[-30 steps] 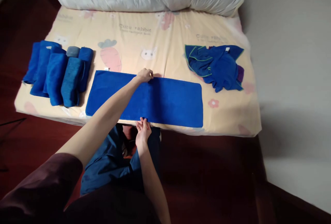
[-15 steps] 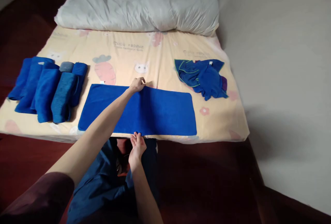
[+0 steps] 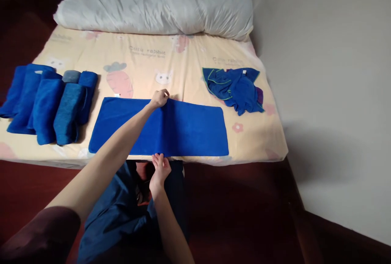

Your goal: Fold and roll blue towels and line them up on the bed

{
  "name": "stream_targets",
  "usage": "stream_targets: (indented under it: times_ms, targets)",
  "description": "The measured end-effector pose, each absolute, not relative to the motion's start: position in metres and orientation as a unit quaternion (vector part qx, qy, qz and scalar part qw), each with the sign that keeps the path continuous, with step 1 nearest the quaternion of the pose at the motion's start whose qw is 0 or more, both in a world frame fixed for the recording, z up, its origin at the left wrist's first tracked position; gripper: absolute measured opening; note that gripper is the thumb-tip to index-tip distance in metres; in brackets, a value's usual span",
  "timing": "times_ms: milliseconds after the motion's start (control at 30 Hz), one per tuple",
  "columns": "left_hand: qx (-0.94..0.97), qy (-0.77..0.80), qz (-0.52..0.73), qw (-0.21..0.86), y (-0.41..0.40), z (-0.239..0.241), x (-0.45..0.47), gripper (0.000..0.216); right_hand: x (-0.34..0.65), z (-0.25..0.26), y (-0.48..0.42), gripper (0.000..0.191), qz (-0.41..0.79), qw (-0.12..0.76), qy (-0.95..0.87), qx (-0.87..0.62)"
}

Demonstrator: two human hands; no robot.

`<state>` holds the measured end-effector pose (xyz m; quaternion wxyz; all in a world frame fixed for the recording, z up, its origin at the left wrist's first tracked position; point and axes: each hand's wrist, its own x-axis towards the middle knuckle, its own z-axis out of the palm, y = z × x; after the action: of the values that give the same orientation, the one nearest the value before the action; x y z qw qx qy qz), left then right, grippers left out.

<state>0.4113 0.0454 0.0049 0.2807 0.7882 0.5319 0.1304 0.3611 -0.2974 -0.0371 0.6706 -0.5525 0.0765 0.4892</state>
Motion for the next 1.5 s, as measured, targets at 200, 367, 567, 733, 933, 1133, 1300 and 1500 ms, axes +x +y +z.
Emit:
stream_targets:
  times_ms: [200, 367, 567, 733, 933, 1133, 1300, 1500]
  targets:
    - [0.772, 0.527, 0.183, 0.304, 0.035, 0.032, 0.410, 0.025, 0.361, -0.017, -0.306, 0.049, 0.415, 0.656, -0.018, -0.630]
    - [0.731, 0.510, 0.284, 0.353, 0.024, 0.089, 0.402, 0.018, 0.410, 0.033, -0.322, 0.049, 0.251, 0.593, -0.150, -0.750]
    - [0.671, 0.429, 0.431, 0.424, 0.003, 0.198, 0.366, 0.014, 0.514, 0.126, -0.311, 0.052, 0.072, 0.628, -0.268, -0.727]
    - [0.658, 0.353, 0.547, 0.379, -0.014, 0.290, 0.320, 0.029, 0.578, 0.224, -0.261, 0.054, 0.005, 0.723, -0.347, -0.598]
    - [0.641, 0.298, 0.625, 0.332, -0.049, 0.369, 0.271, 0.046, 0.599, 0.341, -0.228, 0.057, -0.013, 0.728, -0.471, -0.498]
    - [0.636, 0.334, 0.623, 0.310, -0.095, 0.395, 0.240, 0.074, 0.596, 0.376, -0.227, 0.047, 0.053, 0.714, -0.515, -0.472]
    - [0.665, 0.356, 0.578, 0.313, -0.136, 0.374, 0.202, 0.054, 0.584, 0.354, -0.263, 0.045, 0.132, 0.694, -0.495, -0.505]
    - [0.666, 0.479, 0.458, 0.341, -0.253, 0.300, 0.129, 0.035, 0.558, 0.298, -0.371, 0.057, 0.311, 0.583, -0.447, -0.603]
